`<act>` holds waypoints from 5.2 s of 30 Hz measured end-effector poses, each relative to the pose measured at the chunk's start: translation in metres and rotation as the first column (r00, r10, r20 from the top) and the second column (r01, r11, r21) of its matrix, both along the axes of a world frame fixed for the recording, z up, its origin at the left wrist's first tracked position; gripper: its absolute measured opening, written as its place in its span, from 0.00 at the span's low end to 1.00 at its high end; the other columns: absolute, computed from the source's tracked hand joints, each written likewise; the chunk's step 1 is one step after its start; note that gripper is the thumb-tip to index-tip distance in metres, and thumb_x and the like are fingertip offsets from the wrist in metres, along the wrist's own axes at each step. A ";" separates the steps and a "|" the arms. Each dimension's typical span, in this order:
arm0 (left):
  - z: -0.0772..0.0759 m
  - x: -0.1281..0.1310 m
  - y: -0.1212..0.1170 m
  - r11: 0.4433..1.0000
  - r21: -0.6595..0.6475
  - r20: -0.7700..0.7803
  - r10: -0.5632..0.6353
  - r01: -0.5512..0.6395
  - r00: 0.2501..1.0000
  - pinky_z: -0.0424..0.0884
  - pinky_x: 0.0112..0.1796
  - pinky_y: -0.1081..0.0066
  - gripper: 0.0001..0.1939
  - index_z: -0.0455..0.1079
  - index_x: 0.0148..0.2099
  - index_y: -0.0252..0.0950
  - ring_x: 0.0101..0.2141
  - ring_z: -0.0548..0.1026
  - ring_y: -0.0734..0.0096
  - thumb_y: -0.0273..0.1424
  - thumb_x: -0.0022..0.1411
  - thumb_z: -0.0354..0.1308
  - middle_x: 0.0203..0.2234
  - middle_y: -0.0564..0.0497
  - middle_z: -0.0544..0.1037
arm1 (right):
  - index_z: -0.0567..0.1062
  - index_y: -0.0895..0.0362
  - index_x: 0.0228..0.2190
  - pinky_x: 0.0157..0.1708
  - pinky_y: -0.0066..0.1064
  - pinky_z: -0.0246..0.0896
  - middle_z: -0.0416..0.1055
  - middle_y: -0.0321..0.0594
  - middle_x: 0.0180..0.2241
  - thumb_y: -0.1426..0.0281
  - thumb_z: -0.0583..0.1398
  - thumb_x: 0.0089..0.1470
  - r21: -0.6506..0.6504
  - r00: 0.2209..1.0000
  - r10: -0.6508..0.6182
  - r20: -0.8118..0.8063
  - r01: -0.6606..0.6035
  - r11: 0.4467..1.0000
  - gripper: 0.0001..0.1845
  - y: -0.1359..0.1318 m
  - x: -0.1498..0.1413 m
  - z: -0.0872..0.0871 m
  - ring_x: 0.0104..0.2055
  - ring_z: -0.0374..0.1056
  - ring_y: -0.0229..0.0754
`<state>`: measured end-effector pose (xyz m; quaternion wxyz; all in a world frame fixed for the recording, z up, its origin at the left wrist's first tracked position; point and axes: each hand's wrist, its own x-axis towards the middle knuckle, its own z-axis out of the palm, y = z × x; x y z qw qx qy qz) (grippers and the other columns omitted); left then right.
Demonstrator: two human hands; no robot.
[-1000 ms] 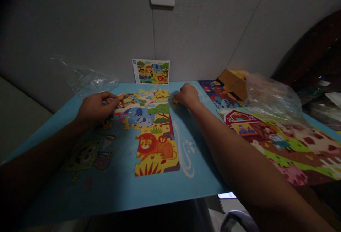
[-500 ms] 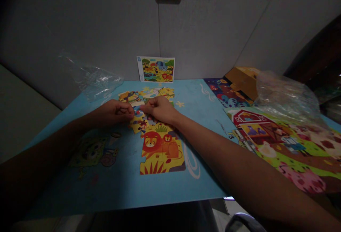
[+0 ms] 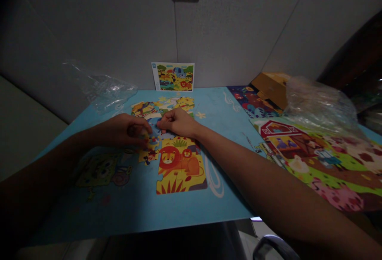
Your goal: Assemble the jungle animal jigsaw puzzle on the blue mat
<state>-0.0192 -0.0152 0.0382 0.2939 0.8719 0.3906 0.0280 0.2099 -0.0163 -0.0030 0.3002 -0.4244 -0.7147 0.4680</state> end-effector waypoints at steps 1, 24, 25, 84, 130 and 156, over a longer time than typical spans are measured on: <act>0.002 0.001 -0.003 0.998 0.047 -0.036 -0.027 0.029 0.999 0.57 0.25 0.75 0.26 0.77 0.46 0.39 0.21 0.65 0.76 0.50 0.50 0.67 0.19 0.60 0.69 | 0.76 0.58 0.22 0.23 0.29 0.44 0.69 0.33 0.19 0.62 0.64 0.54 0.002 1.000 -0.002 0.006 0.002 1.000 0.15 0.000 0.000 0.000 0.20 0.53 0.31; 0.014 -0.027 0.006 0.937 0.343 -0.419 0.090 0.065 0.904 0.67 0.35 0.67 0.37 0.65 0.54 0.37 0.42 0.76 0.54 0.51 0.46 0.67 0.53 0.40 0.74 | 0.75 0.59 0.22 0.22 0.31 0.43 0.66 0.33 0.18 0.64 0.63 0.55 0.004 1.000 -0.005 0.031 0.005 1.000 0.15 0.002 -0.001 -0.001 0.19 0.52 0.31; 0.013 -0.028 0.008 0.946 0.320 -0.417 0.091 0.052 0.904 0.67 0.37 0.67 0.37 0.66 0.55 0.37 0.43 0.76 0.54 0.51 0.47 0.66 0.53 0.40 0.74 | 0.75 0.59 0.21 0.22 0.31 0.44 0.67 0.33 0.18 0.64 0.63 0.55 0.002 1.000 -0.006 0.029 0.006 1.000 0.15 0.001 -0.001 -0.001 0.20 0.53 0.31; 0.014 -0.039 0.018 0.984 0.142 -0.323 -0.057 0.108 0.945 0.68 0.37 0.72 0.34 0.67 0.66 0.42 0.37 0.75 0.65 0.42 0.57 0.62 0.43 0.48 0.78 | 0.75 0.59 0.21 0.22 0.30 0.40 0.63 0.31 0.16 0.64 0.63 0.56 0.029 0.999 -0.011 0.052 0.009 1.000 0.15 0.000 -0.003 -0.001 0.19 0.50 0.31; -0.037 -0.011 0.031 0.652 0.736 0.148 0.110 -0.184 0.983 0.65 0.50 0.55 0.15 0.80 0.43 0.36 0.43 0.74 0.56 0.37 0.67 0.54 0.39 0.44 0.80 | 0.76 0.53 0.57 0.55 0.55 0.56 0.73 0.51 0.57 0.53 0.60 0.58 0.594 0.505 -0.734 0.455 0.442 0.672 0.29 0.039 0.036 -0.013 0.58 0.61 0.64; -0.038 -0.015 0.040 0.583 0.689 0.397 0.194 -0.431 0.897 0.63 0.59 0.49 0.35 0.66 0.66 0.38 0.54 0.67 0.49 0.39 0.59 0.66 0.49 0.44 0.78 | 0.59 0.53 0.65 0.60 0.54 0.57 0.71 0.48 0.58 0.57 0.68 0.47 0.759 0.867 -0.494 0.057 0.284 0.586 0.47 0.033 0.031 -0.011 0.60 0.63 0.58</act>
